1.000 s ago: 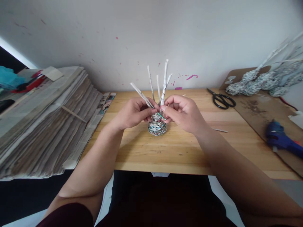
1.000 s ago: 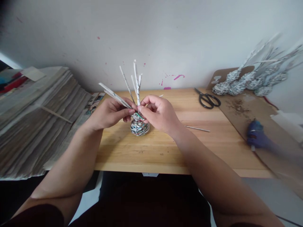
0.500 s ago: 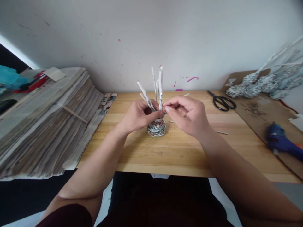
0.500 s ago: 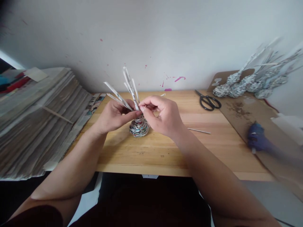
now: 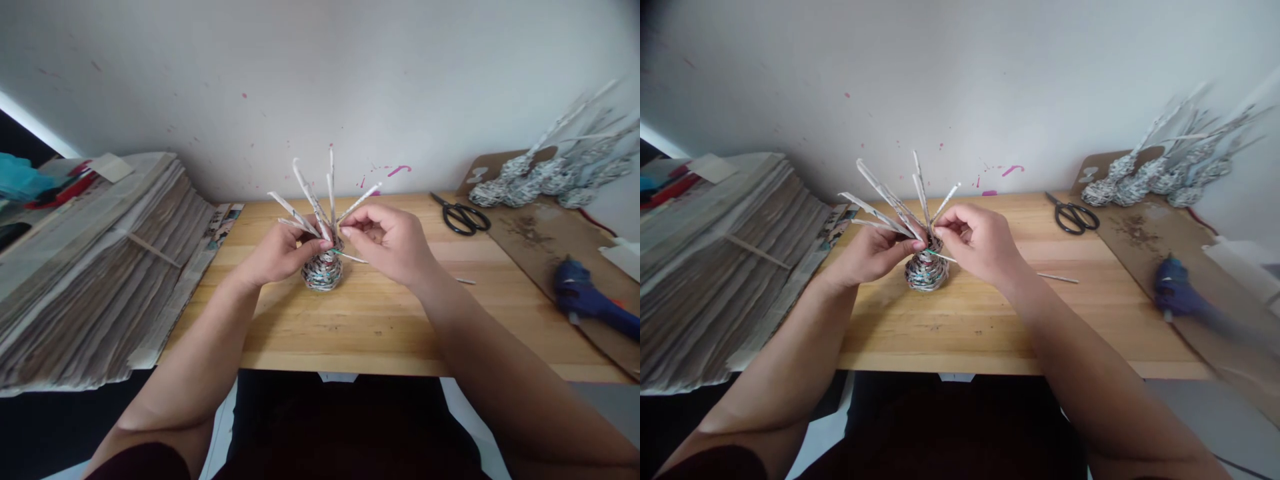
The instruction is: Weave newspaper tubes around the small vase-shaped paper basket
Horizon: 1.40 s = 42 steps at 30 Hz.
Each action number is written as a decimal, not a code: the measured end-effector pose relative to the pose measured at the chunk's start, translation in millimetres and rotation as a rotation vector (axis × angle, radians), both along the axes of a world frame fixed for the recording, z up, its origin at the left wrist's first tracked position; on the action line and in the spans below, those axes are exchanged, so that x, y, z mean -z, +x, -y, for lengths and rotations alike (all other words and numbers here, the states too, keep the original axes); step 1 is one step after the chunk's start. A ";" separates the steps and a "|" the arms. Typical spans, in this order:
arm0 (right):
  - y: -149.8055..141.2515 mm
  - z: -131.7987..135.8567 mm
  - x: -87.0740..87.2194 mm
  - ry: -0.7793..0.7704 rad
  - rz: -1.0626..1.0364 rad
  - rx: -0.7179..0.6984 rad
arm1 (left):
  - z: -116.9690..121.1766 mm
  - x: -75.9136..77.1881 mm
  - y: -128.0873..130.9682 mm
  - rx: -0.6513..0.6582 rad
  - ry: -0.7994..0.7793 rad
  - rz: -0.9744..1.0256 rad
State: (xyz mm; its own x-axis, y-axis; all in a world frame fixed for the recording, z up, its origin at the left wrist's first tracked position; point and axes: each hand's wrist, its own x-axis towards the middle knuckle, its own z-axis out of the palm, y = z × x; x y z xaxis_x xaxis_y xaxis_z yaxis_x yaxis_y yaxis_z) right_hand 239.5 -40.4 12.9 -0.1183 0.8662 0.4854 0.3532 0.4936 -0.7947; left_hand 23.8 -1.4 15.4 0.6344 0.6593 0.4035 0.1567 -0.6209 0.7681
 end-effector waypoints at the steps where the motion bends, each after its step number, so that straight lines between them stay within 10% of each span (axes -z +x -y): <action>1: -1.2 -0.1 0.2 -0.064 -0.033 -0.020 | 0.1 0.5 -0.2 0.010 0.018 -0.012; 12: -3.6 -4.8 3.7 -0.480 -0.304 -0.231 | 2.4 -0.7 4.6 0.010 0.129 -0.078; 21: 17.3 -14.9 6.6 -0.393 -0.181 -0.454 | -3.3 7.0 8.5 0.001 0.122 -0.003; 29: 10.7 -13.2 10.7 -0.219 -0.089 -0.303 | -10.8 11.4 5.1 -0.039 0.022 0.002; 42: -0.7 -15.7 16.6 -0.437 -0.385 -0.233 | -0.8 4.6 10.8 -0.269 -0.110 0.068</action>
